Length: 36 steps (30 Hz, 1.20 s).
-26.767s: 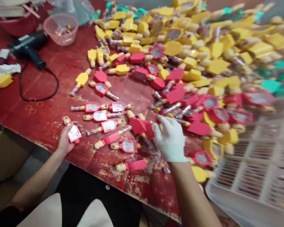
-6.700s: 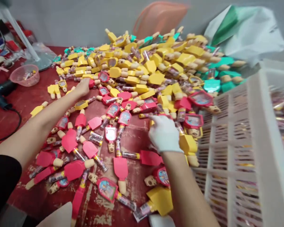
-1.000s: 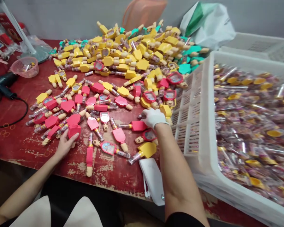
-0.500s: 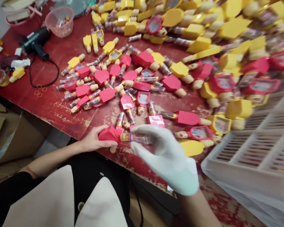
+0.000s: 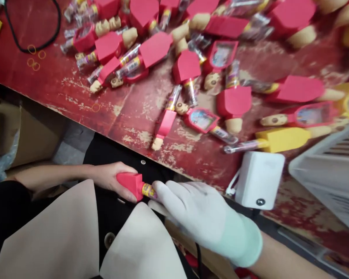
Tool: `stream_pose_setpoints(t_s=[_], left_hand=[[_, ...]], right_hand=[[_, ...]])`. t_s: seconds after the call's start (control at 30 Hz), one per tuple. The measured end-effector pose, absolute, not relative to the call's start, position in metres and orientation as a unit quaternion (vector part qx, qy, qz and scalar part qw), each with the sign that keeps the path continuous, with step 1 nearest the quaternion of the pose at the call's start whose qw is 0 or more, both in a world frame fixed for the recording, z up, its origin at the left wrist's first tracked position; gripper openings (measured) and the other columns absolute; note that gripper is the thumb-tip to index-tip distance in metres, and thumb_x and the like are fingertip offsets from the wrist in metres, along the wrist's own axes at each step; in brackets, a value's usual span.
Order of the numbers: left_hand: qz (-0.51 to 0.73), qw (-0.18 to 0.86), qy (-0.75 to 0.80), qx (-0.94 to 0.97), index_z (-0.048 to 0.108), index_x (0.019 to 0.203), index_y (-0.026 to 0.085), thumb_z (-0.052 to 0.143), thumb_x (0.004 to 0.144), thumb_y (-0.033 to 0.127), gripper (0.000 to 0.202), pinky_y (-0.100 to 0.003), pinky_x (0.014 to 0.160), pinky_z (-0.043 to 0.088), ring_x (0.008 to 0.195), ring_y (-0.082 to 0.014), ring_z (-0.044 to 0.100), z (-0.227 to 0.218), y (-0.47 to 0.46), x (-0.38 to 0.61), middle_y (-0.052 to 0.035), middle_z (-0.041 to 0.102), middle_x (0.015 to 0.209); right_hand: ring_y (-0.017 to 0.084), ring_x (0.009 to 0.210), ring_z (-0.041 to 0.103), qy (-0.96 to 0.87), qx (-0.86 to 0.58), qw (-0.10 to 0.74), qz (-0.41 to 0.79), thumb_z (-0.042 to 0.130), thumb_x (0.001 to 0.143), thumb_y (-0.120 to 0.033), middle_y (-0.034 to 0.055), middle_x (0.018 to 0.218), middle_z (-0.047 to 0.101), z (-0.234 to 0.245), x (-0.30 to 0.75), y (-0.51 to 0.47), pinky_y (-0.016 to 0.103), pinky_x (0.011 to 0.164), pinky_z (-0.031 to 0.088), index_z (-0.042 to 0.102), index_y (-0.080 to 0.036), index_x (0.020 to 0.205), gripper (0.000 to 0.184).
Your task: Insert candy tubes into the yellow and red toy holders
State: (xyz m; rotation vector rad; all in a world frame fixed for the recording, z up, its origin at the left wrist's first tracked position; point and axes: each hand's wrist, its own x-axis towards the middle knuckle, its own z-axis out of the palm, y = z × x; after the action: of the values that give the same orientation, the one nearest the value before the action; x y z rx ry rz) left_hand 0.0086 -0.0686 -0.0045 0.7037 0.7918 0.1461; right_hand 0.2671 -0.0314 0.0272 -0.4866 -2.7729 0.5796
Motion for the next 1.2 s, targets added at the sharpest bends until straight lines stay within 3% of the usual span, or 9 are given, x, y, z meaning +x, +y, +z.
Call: stream_pose_setpoints(t_s=[0.13,0.3,0.43,0.53,0.73,0.87,1.2], left_hand=[[0.060,0.868,0.348,0.348,0.061,0.082,0.017,0.089,0.066,0.042,0.041,-0.023,0.061,0.043,0.066,-0.0116,0.059,-0.015,-0.082,0.010,0.0012,0.066,0.072],[0.060,0.827,0.328,0.452,0.063,0.076,0.016,0.090,0.061,0.047,0.044,-0.022,0.059,0.039,0.062,-0.0102,0.057,-0.023,-0.087,0.011,0.0026,0.065,0.068],[0.076,0.792,0.362,0.485,0.061,0.075,0.017,0.084,0.066,0.060,0.050,-0.022,0.059,0.037,0.060,-0.0097,0.055,-0.019,-0.091,0.013,0.0030,0.063,0.065],[0.062,0.735,0.401,0.543,0.060,0.077,0.018,0.080,0.071,0.062,0.048,-0.023,0.059,0.035,0.060,-0.0111,0.056,-0.011,-0.086,0.014,0.0024,0.062,0.065],[-0.041,0.573,0.454,0.681,0.064,0.085,0.021,0.077,0.076,0.062,0.044,-0.025,0.058,0.028,0.058,-0.0152,0.053,-0.007,-0.066,0.017,0.0026,0.054,0.061],[-0.032,0.548,0.490,0.677,0.063,0.090,0.019,0.073,0.079,0.066,0.049,-0.024,0.059,0.029,0.059,-0.0151,0.055,-0.010,-0.067,0.019,0.0021,0.056,0.065],[-0.110,0.499,0.463,0.724,0.060,0.099,0.018,0.069,0.083,0.066,0.051,-0.025,0.058,0.032,0.073,-0.0217,0.070,0.001,-0.073,0.025,-0.0026,0.071,0.077]], right_hand=[[0.016,0.048,0.055,-0.943,-0.168,0.094,0.273,0.047,0.103,-0.035,-0.0002,0.063,0.062,0.024,0.266,-0.044,0.033,0.047,0.040,0.063,-0.024,0.105,0.020],[0.019,0.062,0.066,-0.907,-0.153,0.107,0.377,0.042,0.100,-0.028,0.0045,0.080,0.073,0.022,0.276,-0.056,0.032,0.052,0.049,0.063,-0.027,0.123,0.032],[0.016,0.047,0.059,-0.871,-0.231,0.090,0.424,0.048,0.098,-0.032,0.0011,0.064,0.067,0.022,0.271,-0.062,0.028,0.044,0.043,0.068,-0.025,0.104,0.022],[0.012,0.043,0.056,-0.836,-0.300,0.079,0.452,0.051,0.099,-0.039,-0.0018,0.057,0.063,0.017,0.265,-0.065,0.024,0.043,0.040,0.068,-0.024,0.087,0.026],[0.010,0.040,0.051,-0.771,-0.421,0.100,0.466,0.056,0.095,-0.047,-0.0026,0.054,0.062,-0.006,0.260,-0.073,0.022,0.043,0.039,0.071,-0.022,0.080,0.032],[0.011,0.039,0.053,-0.744,-0.475,0.111,0.457,0.056,0.094,-0.051,-0.0022,0.051,0.061,-0.014,0.257,-0.071,0.022,0.042,0.040,0.072,-0.023,0.077,0.036],[0.010,0.043,0.051,-0.731,-0.428,0.074,0.526,0.055,0.097,-0.052,-0.0005,0.055,0.063,0.000,0.261,-0.067,0.022,0.045,0.041,0.073,-0.020,0.078,0.041]])
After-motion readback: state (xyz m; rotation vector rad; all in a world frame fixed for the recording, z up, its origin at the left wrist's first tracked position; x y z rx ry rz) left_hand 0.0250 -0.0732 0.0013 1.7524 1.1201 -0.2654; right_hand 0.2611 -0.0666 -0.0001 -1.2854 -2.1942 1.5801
